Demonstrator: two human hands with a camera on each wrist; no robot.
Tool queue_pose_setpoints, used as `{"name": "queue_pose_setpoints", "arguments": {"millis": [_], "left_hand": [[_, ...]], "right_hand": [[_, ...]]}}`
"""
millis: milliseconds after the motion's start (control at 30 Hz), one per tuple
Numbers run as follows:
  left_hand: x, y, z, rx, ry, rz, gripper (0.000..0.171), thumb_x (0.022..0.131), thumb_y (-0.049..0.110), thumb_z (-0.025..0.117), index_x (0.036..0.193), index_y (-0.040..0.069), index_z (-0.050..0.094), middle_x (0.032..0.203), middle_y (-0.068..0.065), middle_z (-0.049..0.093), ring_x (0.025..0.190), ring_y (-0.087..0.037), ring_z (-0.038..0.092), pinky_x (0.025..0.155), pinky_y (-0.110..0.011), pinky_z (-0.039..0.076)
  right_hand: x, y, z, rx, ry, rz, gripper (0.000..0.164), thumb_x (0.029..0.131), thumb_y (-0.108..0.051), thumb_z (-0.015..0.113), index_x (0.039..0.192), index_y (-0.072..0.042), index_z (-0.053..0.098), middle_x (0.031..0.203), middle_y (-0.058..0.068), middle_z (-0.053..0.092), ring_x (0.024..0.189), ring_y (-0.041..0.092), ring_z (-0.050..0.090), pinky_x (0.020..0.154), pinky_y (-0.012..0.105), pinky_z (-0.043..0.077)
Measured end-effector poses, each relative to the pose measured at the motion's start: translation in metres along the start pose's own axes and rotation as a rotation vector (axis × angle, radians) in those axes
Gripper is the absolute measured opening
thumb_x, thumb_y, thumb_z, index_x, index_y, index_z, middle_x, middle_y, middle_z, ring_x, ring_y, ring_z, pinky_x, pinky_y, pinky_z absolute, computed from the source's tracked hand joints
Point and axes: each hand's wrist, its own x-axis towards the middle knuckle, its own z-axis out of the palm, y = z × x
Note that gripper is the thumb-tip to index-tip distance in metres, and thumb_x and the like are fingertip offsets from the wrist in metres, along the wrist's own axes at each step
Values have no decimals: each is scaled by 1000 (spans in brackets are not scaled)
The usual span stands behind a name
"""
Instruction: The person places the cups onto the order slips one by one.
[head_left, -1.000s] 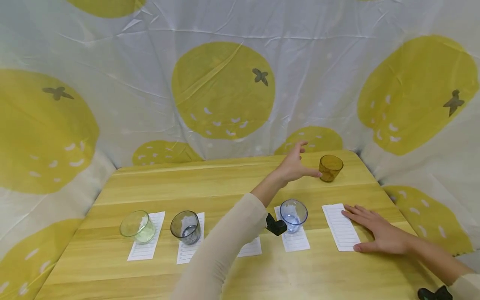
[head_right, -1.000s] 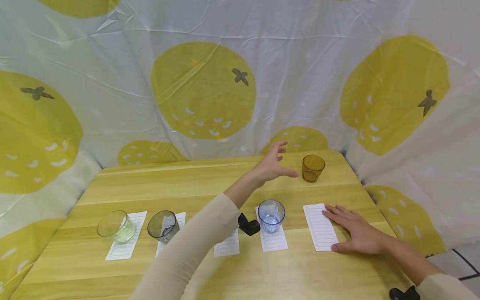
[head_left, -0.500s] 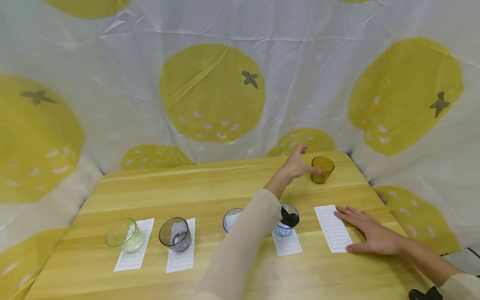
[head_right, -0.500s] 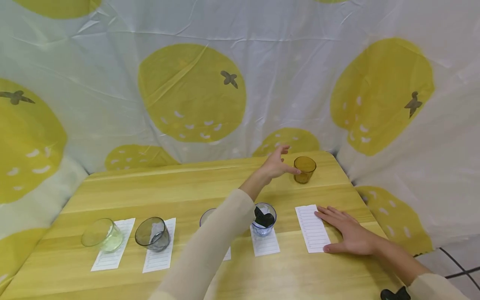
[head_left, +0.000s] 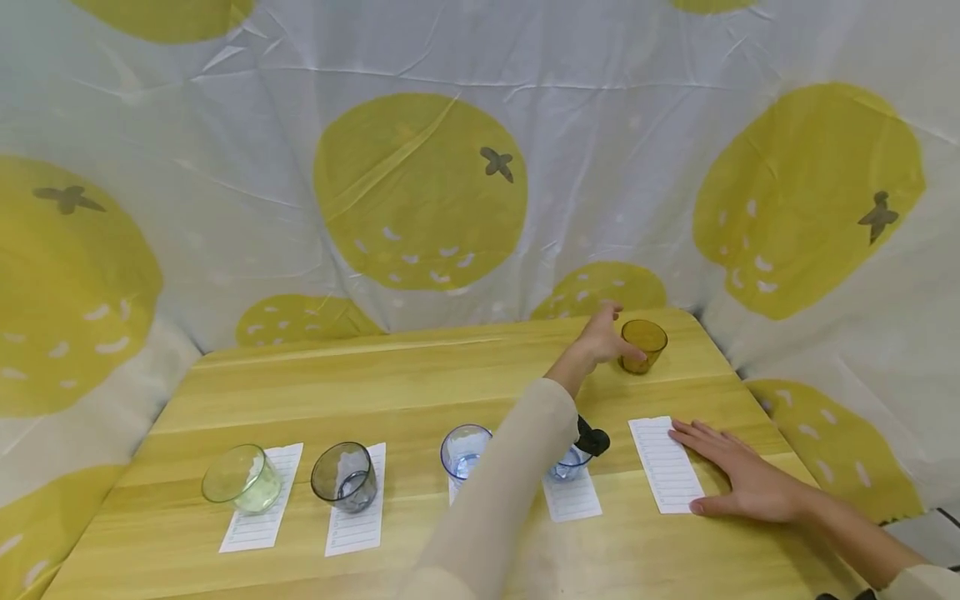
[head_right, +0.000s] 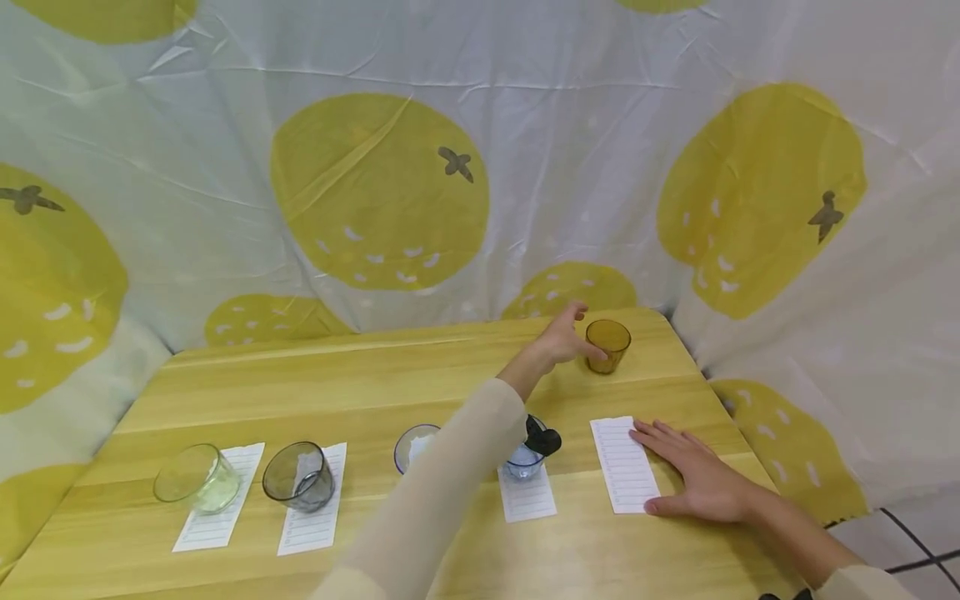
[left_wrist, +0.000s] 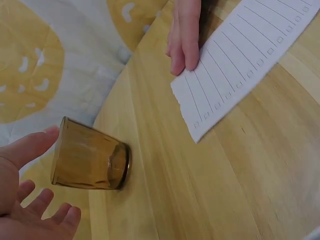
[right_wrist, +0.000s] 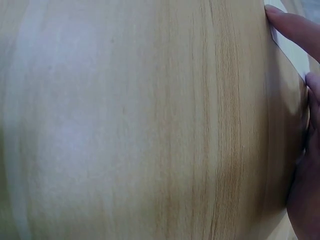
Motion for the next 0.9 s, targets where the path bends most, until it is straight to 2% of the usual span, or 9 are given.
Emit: {"name": "queue_pose_setpoints", "arguments": {"millis": [167,300,433,533,600,700,800,900], "left_hand": [[4,2,14,8,-21,-16,93,79,6,91,157,17,42,154,1,47,138,-21,47,106,-37,46],[10,-1,20,38,-3,-32,91,78,5,91,155,17,45,154,1,48,137,-19,48,106,-35,45],[15,-8,21,109,28,-78,85,78,7,93,151,19,51,147,4,54,131,-17,53,103,-33,47],[16,-10,23,129,45,-79,77,77,7,93,145,18,57,138,4,59,125,-17,57,98,-31,50],[15,-10,25,107,58,-75,73,77,5,93,141,17,58,134,3,61,123,-16,57,97,-31,50],[15,-9,26,71,57,-68,70,76,4,93,136,15,58,129,3,61,121,-16,57,97,-30,50],[13,-13,24,35,31,-49,70,76,4,93,134,15,57,127,3,61,119,-15,57,97,-31,49],[12,-15,20,-29,-4,7,67,77,5,93,132,14,56,124,4,60,114,-14,57,97,-30,48]], "right_hand": [[-5,-2,-1,-22,21,-2,93,83,-42,85,160,-15,40,164,6,36,150,2,13,111,15,-4],[-2,-2,-2,-25,32,-2,92,83,-43,85,159,-15,41,163,6,37,149,-2,12,111,14,-3],[2,-1,2,-7,26,-12,92,83,-42,85,159,-14,42,162,9,38,148,-4,12,110,13,-2],[1,-1,3,-4,33,-9,92,82,-43,86,158,-14,43,161,11,39,148,-3,13,110,12,-1],[1,-2,4,-4,36,5,91,82,-44,85,159,-16,43,162,9,39,149,3,16,111,15,-2],[1,-3,5,-3,34,24,91,83,-45,85,159,-19,43,163,4,38,149,4,15,111,18,-3],[2,-2,6,13,30,29,91,83,-45,84,159,-19,42,163,2,36,148,0,12,111,19,-4],[1,-1,6,16,27,19,91,83,-43,84,159,-18,42,164,3,36,147,-3,10,109,16,-4]]}}
